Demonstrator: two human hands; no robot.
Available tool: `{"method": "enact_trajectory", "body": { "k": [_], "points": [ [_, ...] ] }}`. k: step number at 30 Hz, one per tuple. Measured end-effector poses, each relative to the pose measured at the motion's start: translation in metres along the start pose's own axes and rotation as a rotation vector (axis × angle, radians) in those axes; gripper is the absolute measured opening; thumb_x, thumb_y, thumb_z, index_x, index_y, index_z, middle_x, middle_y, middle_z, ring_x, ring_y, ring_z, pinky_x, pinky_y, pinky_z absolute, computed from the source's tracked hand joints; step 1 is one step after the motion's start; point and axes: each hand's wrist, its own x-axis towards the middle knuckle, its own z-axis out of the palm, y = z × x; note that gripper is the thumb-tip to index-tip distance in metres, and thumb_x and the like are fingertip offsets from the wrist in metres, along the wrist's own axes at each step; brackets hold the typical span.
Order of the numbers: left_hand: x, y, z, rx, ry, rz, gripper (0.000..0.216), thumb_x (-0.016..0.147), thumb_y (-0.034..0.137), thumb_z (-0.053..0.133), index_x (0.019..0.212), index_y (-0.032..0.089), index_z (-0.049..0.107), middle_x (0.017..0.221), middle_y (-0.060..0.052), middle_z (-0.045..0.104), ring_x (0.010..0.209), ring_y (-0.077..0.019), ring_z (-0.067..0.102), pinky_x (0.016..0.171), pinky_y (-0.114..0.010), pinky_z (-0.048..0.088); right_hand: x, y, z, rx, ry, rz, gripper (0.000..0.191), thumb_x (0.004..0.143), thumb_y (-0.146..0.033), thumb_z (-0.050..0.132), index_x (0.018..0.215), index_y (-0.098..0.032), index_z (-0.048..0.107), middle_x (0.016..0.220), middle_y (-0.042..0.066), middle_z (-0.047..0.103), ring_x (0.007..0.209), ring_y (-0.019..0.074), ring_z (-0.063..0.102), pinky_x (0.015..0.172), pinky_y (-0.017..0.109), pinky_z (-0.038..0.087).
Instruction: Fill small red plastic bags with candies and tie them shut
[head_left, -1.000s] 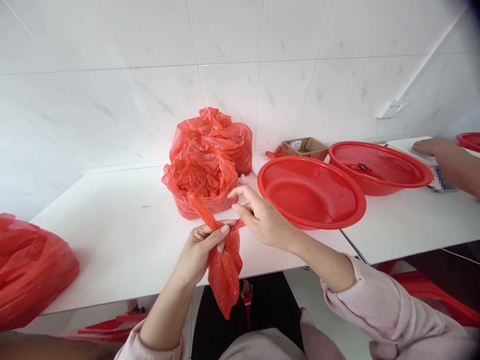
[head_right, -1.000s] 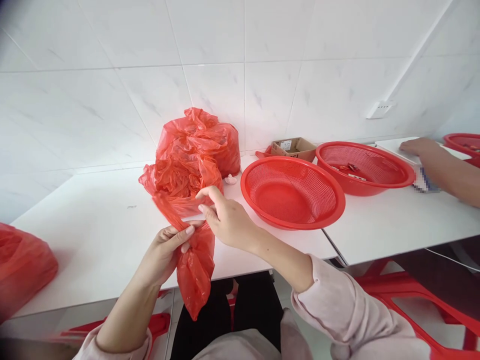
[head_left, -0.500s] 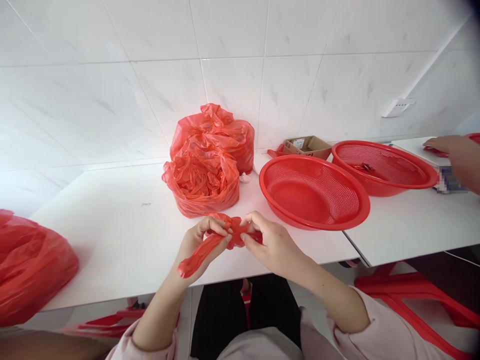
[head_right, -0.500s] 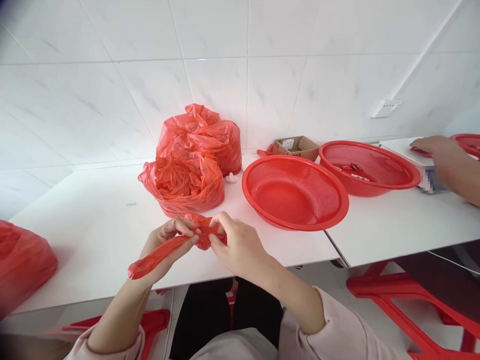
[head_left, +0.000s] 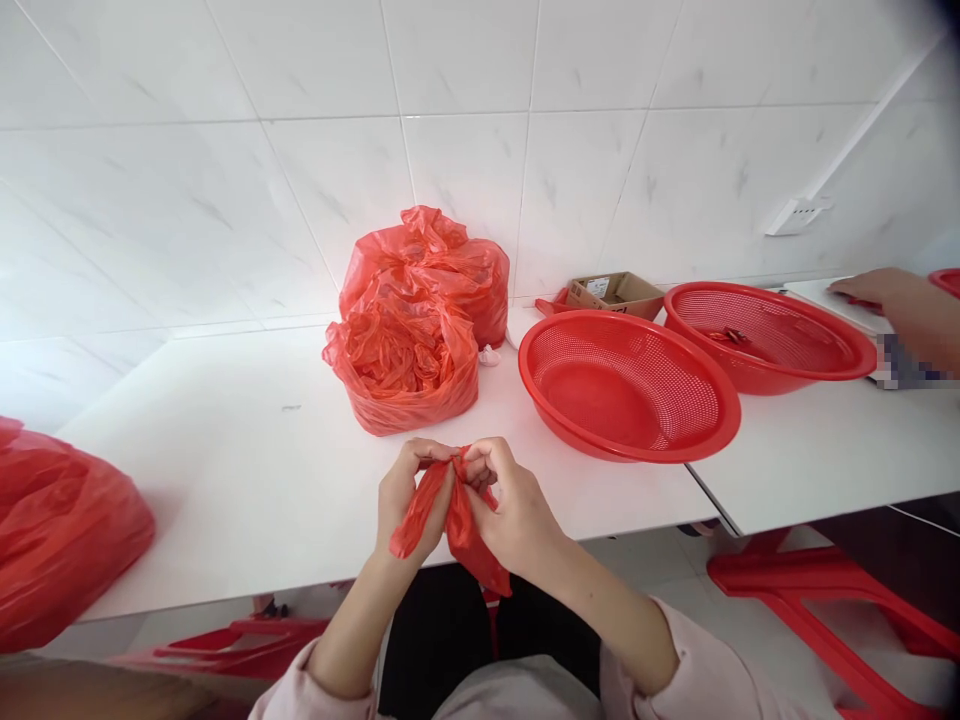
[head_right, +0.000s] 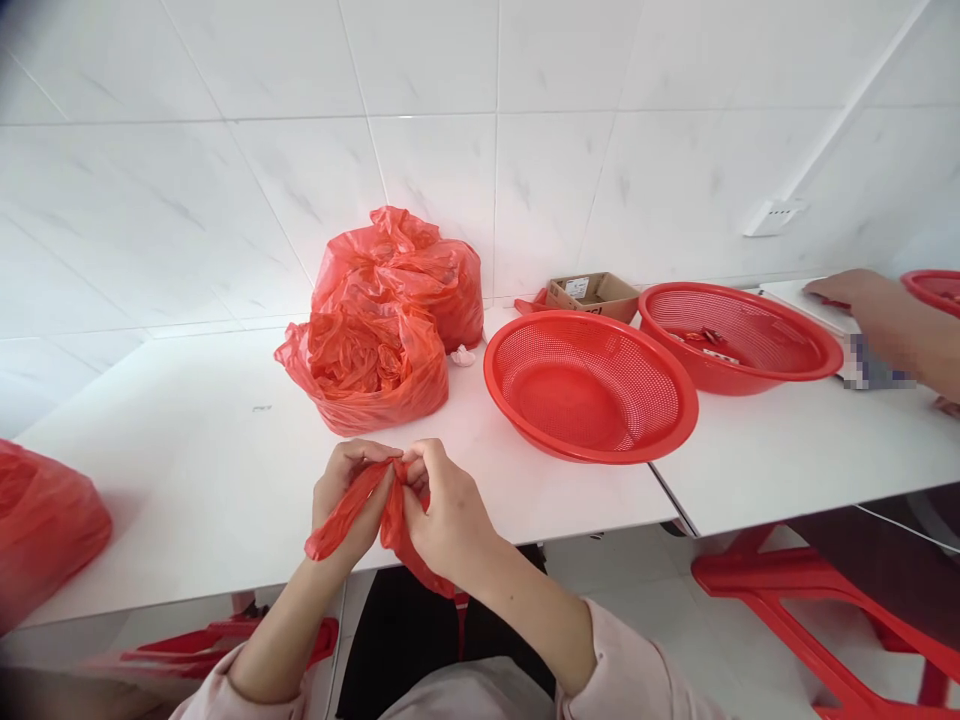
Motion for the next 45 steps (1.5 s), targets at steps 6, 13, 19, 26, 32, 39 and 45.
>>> {"method": "enact_trajectory", "body": {
  "k": [6, 13, 19, 26, 32, 39, 45],
  "points": [
    [-0.006, -0.006, 0.001, -0.004, 0.062, -0.01, 0.016, 0.079, 0.029, 0.069, 0.09, 0.022, 0.06, 0.08, 0.0, 0.068, 0.065, -0.0151, 0.063, 0.06, -0.027, 0.051, 0.008, 0.01, -0.012, 0.389, -0.141, 0.227, 0.024, 0.09, -0.033, 0.06, 0.109, -0.019, 0.056, 0.088, 0.001, 0.063, 0.078, 0.0135, 0.061, 0.07, 0.028, 0.052],
    [-0.001, -0.003, -0.021, 0.109, -0.13, 0.075, 0.006, 0.082, 0.027, 0.068, 0.084, 0.022, 0.07, 0.082, -0.002, 0.07, 0.071, -0.0157, 0.065, 0.065, -0.026, 0.052, 0.015, 0.002, -0.024, 0.075, -0.196, 0.167, 0.013, 0.088, -0.03, 0.065, 0.091, -0.018, 0.067, 0.089, 0.002, 0.065, 0.078, 0.0128, 0.058, 0.071, 0.027, 0.047],
    [0.009, 0.001, -0.033, 0.112, -0.197, -0.041, 0.012, 0.084, 0.033, 0.07, 0.088, 0.024, 0.076, 0.086, -0.002, 0.075, 0.08, -0.0167, 0.069, 0.072, -0.024, 0.054, 0.016, -0.013, -0.032, -0.73, -0.124, -0.401, 0.014, 0.092, -0.013, 0.052, 0.084, -0.016, 0.064, 0.089, 0.006, 0.059, 0.083, 0.0179, 0.049, 0.074, 0.031, 0.043],
    [0.022, 0.003, -0.032, 0.098, 0.101, -0.037, 0.014, 0.081, 0.037, 0.072, 0.078, 0.023, 0.075, 0.079, 0.001, 0.074, 0.077, -0.0164, 0.067, 0.073, -0.025, 0.052, 0.002, -0.015, -0.024, -1.02, -0.192, -0.446, 0.015, 0.08, -0.002, 0.05, 0.079, -0.015, 0.057, 0.087, 0.007, 0.055, 0.077, 0.019, 0.044, 0.068, 0.033, 0.037],
    [0.037, 0.015, -0.031, 0.026, -0.092, -0.065, 0.019, 0.083, 0.038, 0.071, 0.074, 0.022, 0.074, 0.079, -0.001, 0.073, 0.08, -0.0177, 0.066, 0.074, -0.027, 0.052, -0.004, -0.008, -0.037, -0.767, -0.143, -0.209, 0.013, 0.092, -0.012, 0.049, 0.084, -0.016, 0.058, 0.091, 0.006, 0.058, 0.082, 0.0187, 0.05, 0.074, 0.034, 0.043],
    [0.033, 0.037, -0.029, 0.081, -0.322, 0.043, 0.019, 0.087, 0.035, 0.065, 0.081, 0.021, 0.077, 0.077, -0.002, 0.075, 0.077, -0.0192, 0.069, 0.069, -0.027, 0.054, 0.016, -0.004, -0.023, -0.434, -0.1, -0.258, 0.032, 0.095, -0.034, 0.059, 0.123, -0.02, 0.058, 0.119, 0.007, 0.064, 0.112, 0.0199, 0.056, 0.098, 0.036, 0.044],
    [0.024, 0.042, -0.036, 0.131, 0.258, 0.23, 0.02, 0.089, 0.03, 0.062, 0.075, 0.021, 0.072, 0.075, 0.0, 0.071, 0.072, -0.0158, 0.063, 0.068, -0.026, 0.049, 0.013, 0.022, 0.003, -0.413, -0.033, -0.255, 0.033, 0.102, -0.023, 0.035, 0.085, -0.019, 0.063, 0.083, 0.003, 0.069, 0.079, 0.0168, 0.061, 0.087, 0.037, 0.044]
  ]
}}
